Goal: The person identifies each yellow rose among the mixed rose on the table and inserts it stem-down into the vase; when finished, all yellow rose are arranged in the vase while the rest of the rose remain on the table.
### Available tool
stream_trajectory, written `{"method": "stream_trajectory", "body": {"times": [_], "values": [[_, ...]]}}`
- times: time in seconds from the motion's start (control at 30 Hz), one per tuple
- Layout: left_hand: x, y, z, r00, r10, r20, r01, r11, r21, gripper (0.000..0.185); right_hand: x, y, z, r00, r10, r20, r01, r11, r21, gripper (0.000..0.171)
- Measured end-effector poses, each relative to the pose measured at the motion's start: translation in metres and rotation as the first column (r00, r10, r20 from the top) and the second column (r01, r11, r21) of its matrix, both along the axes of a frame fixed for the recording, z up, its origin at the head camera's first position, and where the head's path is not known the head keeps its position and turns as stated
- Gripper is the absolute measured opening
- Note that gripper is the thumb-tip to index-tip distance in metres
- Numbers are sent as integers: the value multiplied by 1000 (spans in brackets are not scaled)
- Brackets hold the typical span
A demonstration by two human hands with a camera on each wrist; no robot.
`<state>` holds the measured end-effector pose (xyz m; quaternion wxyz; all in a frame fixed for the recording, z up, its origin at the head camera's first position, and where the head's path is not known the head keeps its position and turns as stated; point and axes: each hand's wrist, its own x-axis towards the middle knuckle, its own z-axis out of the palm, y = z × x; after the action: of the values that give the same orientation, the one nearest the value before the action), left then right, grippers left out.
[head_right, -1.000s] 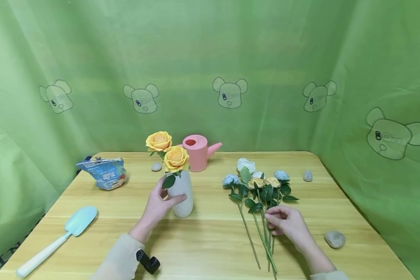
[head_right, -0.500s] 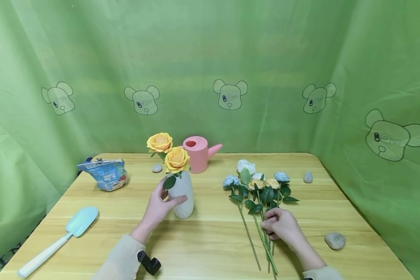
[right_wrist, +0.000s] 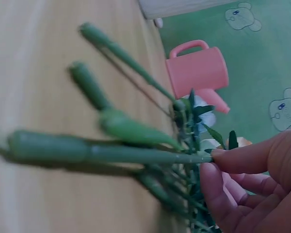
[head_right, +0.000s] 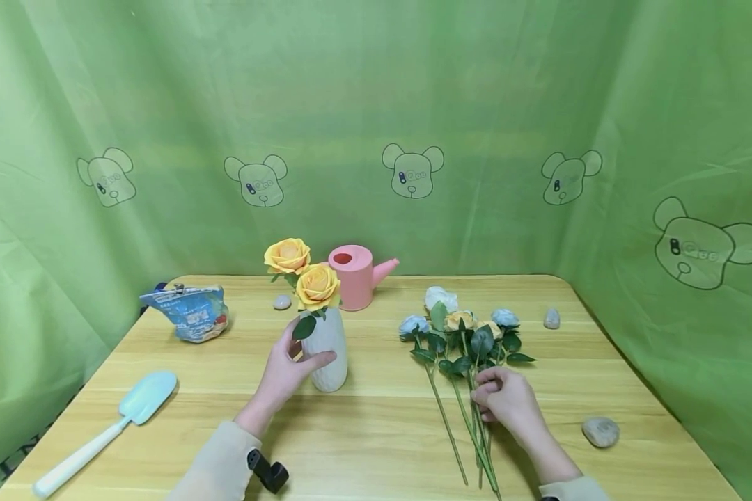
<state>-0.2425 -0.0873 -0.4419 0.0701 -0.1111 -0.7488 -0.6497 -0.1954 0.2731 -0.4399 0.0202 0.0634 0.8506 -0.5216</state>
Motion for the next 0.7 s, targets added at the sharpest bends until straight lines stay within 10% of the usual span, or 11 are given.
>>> {"method": "stream_trajectory", "body": {"times": [0.7], "values": [[0,0,0,1000,-4,-20,4,1000,-6,79,-15,-8,52,954,86,-288,-65,995,81,35]]}}
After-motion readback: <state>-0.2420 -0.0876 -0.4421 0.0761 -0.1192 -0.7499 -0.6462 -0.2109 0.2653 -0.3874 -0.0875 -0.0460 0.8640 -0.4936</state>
